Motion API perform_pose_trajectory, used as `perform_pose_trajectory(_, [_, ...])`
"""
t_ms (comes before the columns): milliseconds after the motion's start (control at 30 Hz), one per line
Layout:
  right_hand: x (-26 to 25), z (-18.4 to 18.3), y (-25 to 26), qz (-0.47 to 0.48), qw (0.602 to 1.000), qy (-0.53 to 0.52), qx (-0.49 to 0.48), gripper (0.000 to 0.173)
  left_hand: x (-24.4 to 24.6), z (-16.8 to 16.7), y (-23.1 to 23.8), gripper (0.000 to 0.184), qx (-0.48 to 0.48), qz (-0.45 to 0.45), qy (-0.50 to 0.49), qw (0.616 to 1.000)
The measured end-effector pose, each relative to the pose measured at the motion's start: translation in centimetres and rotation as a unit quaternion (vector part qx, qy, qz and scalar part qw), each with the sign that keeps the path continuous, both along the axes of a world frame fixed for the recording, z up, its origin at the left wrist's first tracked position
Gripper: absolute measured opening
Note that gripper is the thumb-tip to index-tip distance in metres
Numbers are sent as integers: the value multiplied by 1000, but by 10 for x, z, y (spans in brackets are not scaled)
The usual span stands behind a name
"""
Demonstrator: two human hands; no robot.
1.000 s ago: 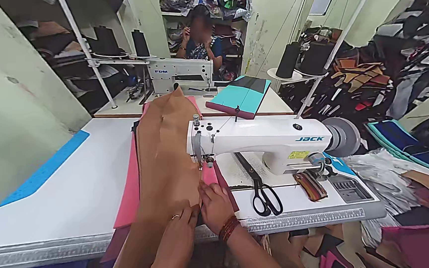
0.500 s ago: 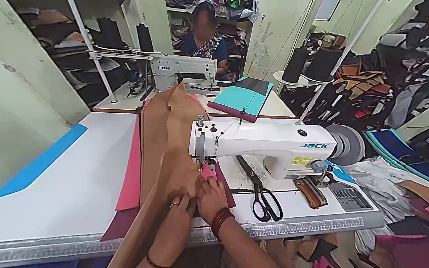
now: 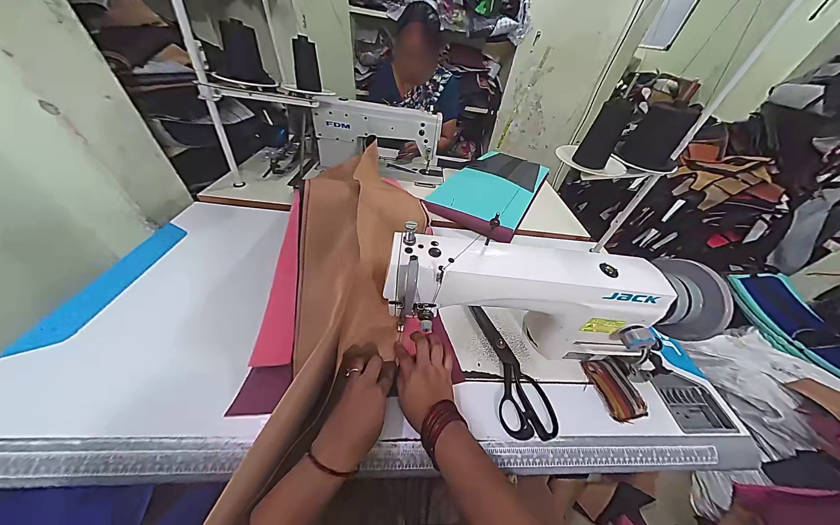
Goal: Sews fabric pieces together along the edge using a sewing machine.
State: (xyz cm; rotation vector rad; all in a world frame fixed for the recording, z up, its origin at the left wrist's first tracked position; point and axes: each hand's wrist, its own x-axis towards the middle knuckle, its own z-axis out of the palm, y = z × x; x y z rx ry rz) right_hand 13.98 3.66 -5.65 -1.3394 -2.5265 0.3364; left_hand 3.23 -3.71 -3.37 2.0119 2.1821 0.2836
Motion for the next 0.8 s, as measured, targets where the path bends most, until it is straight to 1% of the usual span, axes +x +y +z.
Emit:
perform_pose_trajectory(67, [1, -2, 2, -1, 1000, -8, -1, 40, 1, 4, 5, 40, -35, 1, -2, 999])
perform_pose_trajectory(133, [1, -2, 4, -2, 1000, -10, -1, 42, -1, 6, 11, 41, -43, 0, -7, 999])
perform_pose_trajectory(267, [3, 1, 4, -10, 1000, 15, -24, 36, 1, 9, 21, 42, -67, 11, -16, 998])
perform_pose_trajectory(367, [0, 0, 6, -21, 999, -3, -27, 41, 6, 5, 26, 41, -58, 17, -1, 998])
perform_pose_trajectory(467, [0, -2, 8, -29, 999, -5, -36, 45, 9, -3, 32, 40, -27, 17, 28, 999])
perform_pose_trajectory(567, [2, 2, 11, -30, 997, -10, -76, 49, 12, 8, 37, 44, -69, 32, 31, 997])
perform_pose_trajectory(667, [7, 1, 12, -53, 995, 51, -65, 39, 19, 22, 24, 45, -99, 60, 23, 993])
perform_pose_trajectory(733, [13, 2, 12, -66, 991, 94, -61, 39, 26, 21, 7, 42, -86, 73, 38, 993])
perform_pose_trajectory(800, [16, 1, 9, -56, 991, 105, -53, 38, 34, 14, -9, 42, -77, 75, 49, 993])
